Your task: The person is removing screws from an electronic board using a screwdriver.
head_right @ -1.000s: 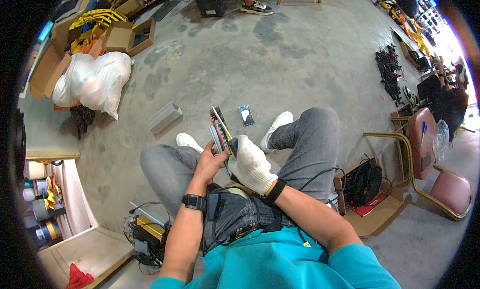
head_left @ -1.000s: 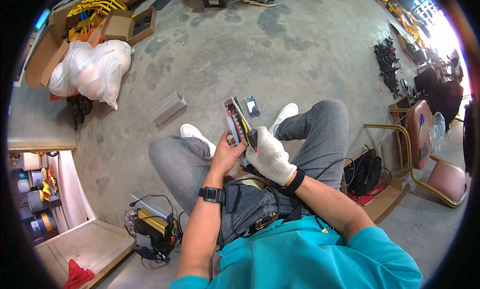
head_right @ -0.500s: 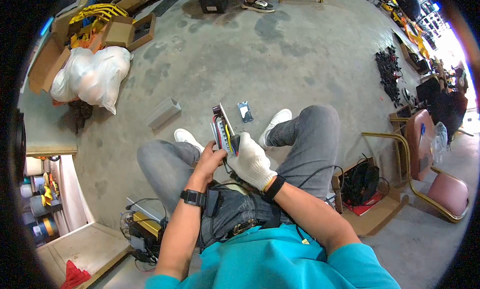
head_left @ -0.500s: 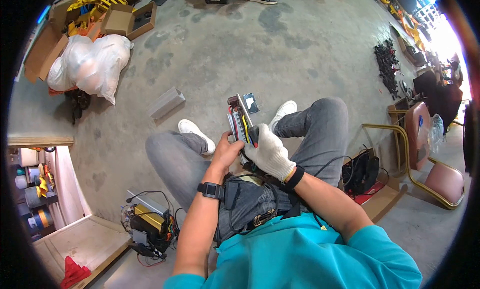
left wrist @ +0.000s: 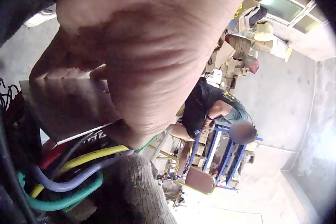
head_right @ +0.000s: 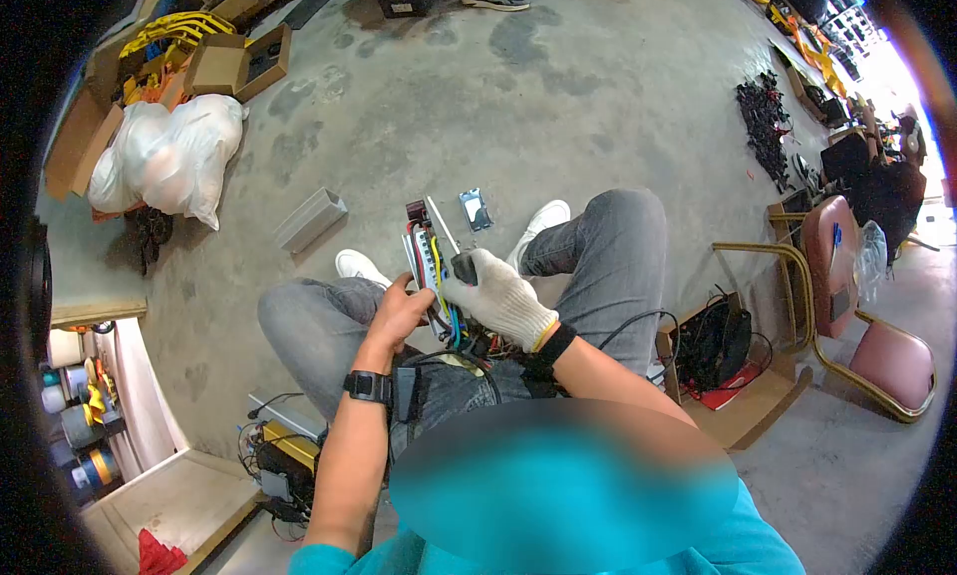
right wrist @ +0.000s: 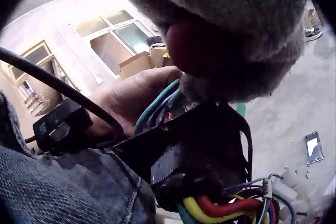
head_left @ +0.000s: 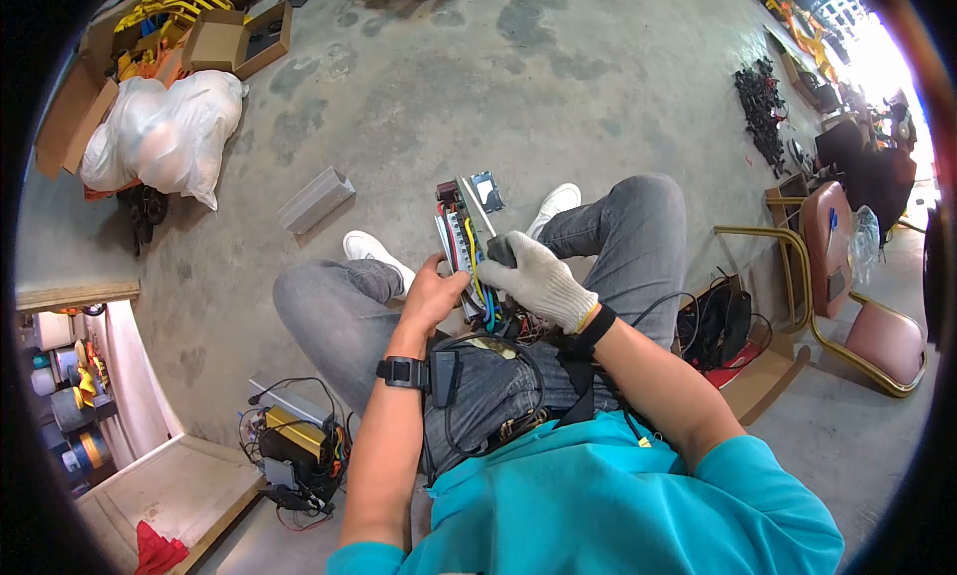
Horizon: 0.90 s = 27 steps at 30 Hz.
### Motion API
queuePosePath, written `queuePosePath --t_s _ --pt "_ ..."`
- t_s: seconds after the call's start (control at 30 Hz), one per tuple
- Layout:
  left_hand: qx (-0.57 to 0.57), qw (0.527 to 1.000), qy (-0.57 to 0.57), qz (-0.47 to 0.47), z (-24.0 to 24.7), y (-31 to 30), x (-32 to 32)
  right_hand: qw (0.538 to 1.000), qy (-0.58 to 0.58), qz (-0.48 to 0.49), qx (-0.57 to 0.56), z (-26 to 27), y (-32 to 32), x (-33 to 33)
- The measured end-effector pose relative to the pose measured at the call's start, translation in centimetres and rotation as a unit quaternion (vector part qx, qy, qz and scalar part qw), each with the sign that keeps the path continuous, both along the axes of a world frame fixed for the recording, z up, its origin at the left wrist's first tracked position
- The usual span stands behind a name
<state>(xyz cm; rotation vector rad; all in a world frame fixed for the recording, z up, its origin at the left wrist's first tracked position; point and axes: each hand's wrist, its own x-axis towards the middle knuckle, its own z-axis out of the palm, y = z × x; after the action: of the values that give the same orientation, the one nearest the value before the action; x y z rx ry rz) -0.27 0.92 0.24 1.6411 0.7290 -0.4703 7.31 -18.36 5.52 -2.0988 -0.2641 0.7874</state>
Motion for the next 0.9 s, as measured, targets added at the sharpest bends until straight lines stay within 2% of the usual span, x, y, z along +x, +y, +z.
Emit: queuePosePath --t_s 0.07,0.17,0.27,0.33,0.4,0.47,0.57,0.77,0.9 --pt "0.012 1.0 -0.009 0.004 -0.3 -0.1 -0.1 0.998 -0.028 -0.049 -0.017 0.4 0.6 -0.1" --pt "0.063 0.997 -0.005 -0.037 -1.1 0.0 0.0 0.996 -0.063 -0.058 -0.021 1.6 1.6 -0.3" --pt "0.018 0.999 -0.003 -0.045 1.1 -0.3 0.3 0.993 -0.111 -0.035 -0.021 -0.2 2.2 -0.5" --pt "0.026 0.998 0.0 -0.055 0.1 -0.1 0.1 0.99 -0.142 -0.015 -0.007 -0.9 2.4 -0.4" --pt "0.032 0.998 0.001 -0.063 -0.4 -0.1 -0.2 0.99 -0.143 -0.006 -0.011 -0.4 2.3 -0.4" --pt "0.037 0.997 -0.057 -0.035 -0.3 -0.6 -0.5 0.989 -0.146 0.002 -0.017 -0.3 2.3 -0.4" --pt "0.028 0.997 -0.005 -0.07 0.5 -0.4 -0.2 0.988 -0.156 0.009 -0.015 -1.0 2.1 -0.5" --pt "0.014 0.998 -0.026 -0.057 -0.6 -0.2 -0.5 0.99 -0.132 0.029 -0.039 -0.3 1.3 -0.1" --pt "0.001 0.998 -0.019 -0.053 1.2 -0.4 -0.3 0.99 -0.131 0.05 -0.025 -0.9 0.5 0.1"
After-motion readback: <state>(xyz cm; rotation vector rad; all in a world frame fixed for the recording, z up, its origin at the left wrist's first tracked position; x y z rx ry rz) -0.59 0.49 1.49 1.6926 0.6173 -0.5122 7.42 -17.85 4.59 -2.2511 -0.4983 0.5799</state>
